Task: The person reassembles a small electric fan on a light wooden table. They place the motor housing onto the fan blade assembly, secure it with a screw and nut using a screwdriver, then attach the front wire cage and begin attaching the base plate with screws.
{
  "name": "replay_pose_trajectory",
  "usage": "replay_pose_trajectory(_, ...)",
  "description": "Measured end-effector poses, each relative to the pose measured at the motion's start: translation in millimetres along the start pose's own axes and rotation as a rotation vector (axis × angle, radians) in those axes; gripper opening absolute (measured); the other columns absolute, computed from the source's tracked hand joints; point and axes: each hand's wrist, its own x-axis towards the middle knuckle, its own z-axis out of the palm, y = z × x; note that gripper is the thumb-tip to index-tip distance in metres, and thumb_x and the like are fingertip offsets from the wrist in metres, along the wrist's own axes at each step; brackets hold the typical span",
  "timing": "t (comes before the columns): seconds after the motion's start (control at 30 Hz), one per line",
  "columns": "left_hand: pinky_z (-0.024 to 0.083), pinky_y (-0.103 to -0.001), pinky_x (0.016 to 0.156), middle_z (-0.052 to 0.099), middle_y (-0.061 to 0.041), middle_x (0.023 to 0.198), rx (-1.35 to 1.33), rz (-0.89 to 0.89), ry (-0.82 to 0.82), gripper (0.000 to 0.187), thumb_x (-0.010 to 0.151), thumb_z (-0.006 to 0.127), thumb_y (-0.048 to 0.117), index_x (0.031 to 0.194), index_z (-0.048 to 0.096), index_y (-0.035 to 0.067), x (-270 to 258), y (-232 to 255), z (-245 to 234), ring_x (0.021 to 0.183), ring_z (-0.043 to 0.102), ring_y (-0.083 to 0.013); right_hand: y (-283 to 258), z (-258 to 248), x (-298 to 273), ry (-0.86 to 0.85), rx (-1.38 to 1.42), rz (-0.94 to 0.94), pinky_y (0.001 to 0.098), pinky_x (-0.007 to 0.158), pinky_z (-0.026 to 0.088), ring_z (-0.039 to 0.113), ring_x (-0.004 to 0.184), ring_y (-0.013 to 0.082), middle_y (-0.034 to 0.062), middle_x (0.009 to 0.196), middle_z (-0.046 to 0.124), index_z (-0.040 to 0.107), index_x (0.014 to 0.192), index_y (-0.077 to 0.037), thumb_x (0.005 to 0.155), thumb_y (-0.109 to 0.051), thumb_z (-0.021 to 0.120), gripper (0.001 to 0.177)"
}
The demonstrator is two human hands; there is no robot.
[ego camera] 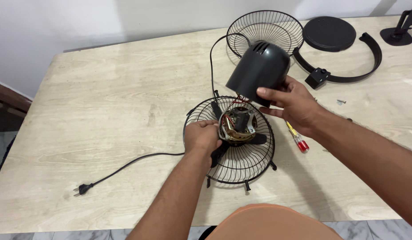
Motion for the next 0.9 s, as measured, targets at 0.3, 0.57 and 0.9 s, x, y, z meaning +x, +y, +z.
replay_pose_trajectory(0.3,0.057,-0.035,0.090,0.064,-0.005,0.121,-0.146,-0.137,-0.177,0.030,0.101,0.056,0.026,0.123,0.066,0.010,-11,5,-15,0.105,0.061,-0.0185,13,-4,-26,-0.081,-0.206,-0.210,0.0472,0.106,0.050,0.059,0.130,0.0289,0.0104,0.137,0.056,0.043,0.146,-0.013,0.063,-0.009,0.086,0.095)
replay_pose_trajectory(0.57,0.054,-0.034,0.096,0.059,-0.003,0.132,-0.190,-0.077,-0.280,0.044,0.104,0.042,0.035,0.133,0.059,0.007,-26,5,-18,0.116,0.058,-0.0178,25,3,-41,-0.077,-0.443,-0.290,0.0501,0.110,0.048,0.052,0.138,0.0279,0.0075,0.145,0.051,0.028,0.153,-0.019,0.057,-0.014,0.092,0.115)
replay_pose_trajectory(0.9,0.052,-0.029,0.085,0.069,0.000,0.106,-0.157,-0.015,-0.255,0.039,0.098,0.056,0.034,0.127,0.069,0.010,-25,-14,-12,0.094,0.060,-0.0087,34,12,-46,-0.080,-0.469,-0.210,0.0419,0.101,0.054,0.057,0.131,0.0246,0.0052,0.146,0.047,0.026,0.153,-0.022,0.057,-0.004,0.089,0.116)
